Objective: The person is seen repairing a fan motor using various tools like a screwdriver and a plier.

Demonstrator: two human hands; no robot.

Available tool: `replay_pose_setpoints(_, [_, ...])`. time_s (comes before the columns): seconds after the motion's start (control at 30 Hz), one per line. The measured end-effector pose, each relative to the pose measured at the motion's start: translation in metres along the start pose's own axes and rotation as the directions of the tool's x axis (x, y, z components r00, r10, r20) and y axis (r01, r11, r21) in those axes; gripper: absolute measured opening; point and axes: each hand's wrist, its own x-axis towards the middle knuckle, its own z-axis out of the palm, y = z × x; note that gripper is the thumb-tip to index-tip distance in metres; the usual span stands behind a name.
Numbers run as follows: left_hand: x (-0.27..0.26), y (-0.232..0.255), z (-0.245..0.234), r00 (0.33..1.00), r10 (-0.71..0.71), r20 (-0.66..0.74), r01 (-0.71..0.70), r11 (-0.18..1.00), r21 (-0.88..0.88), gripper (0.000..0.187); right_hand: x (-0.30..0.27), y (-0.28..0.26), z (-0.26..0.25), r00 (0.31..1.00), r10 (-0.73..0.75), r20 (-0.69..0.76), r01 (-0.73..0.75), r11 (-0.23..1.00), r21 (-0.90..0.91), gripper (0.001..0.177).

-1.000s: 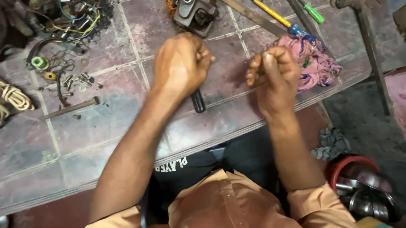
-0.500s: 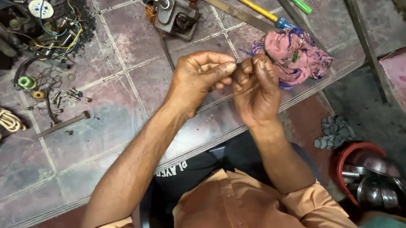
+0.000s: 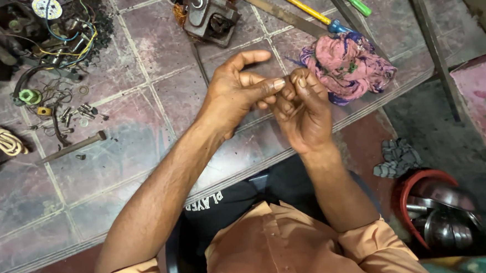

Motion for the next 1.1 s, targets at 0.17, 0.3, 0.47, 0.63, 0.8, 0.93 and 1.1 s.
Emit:
replay_pose_setpoints(0.17, [0.001,-0.005,-0.004,0.998,-0.061,0.007,0.061,0.998,0.027,0.028,-0.002,-0.002,-0.003,0.999,-0.029,-0.029,0.026,0.993,-0.119,0.014])
replay_pose_setpoints(0.3, [0.003,-0.01,-0.009,0.997,0.033,0.066,-0.032,0.999,-0.011,0.013,-0.003,-0.003,-0.002,0.998,-0.02,-0.058,0.01,0.986,-0.167,0.012])
replay_pose_setpoints(0.47, [0.005,-0.005,-0.014,0.998,0.06,0.029,-0.061,0.998,0.02,0.013,-0.005,-0.013,0.008,0.927,-0.376,-0.021,0.33,0.839,-0.432,0.014])
replay_pose_setpoints(0.63, [0.002,0.007,-0.006,0.997,0.037,-0.071,-0.017,0.966,0.257,0.015,-0.013,-0.054,0.006,0.462,-0.524,0.716,0.695,-0.288,-0.659,0.026])
replay_pose_setpoints(0.8, [-0.004,0.01,0.001,0.997,0.069,-0.043,-0.048,0.928,0.371,0.013,0.007,-0.059,0.073,0.627,-0.105,0.772,0.655,-0.466,-0.596,0.063])
replay_pose_setpoints(0.93, [-0.006,0.015,0.002,0.985,0.174,-0.013,-0.16,0.929,0.334,0.01,0.011,-0.05,0.05,0.797,0.043,0.603,0.526,-0.539,-0.658,0.047])
replay_pose_setpoints(1.1, [-0.007,0.012,0.0,0.959,0.282,-0.001,-0.27,0.921,0.282,0.008,0.005,-0.033,0.025,0.807,-0.064,0.587,0.516,-0.406,-0.754,0.008])
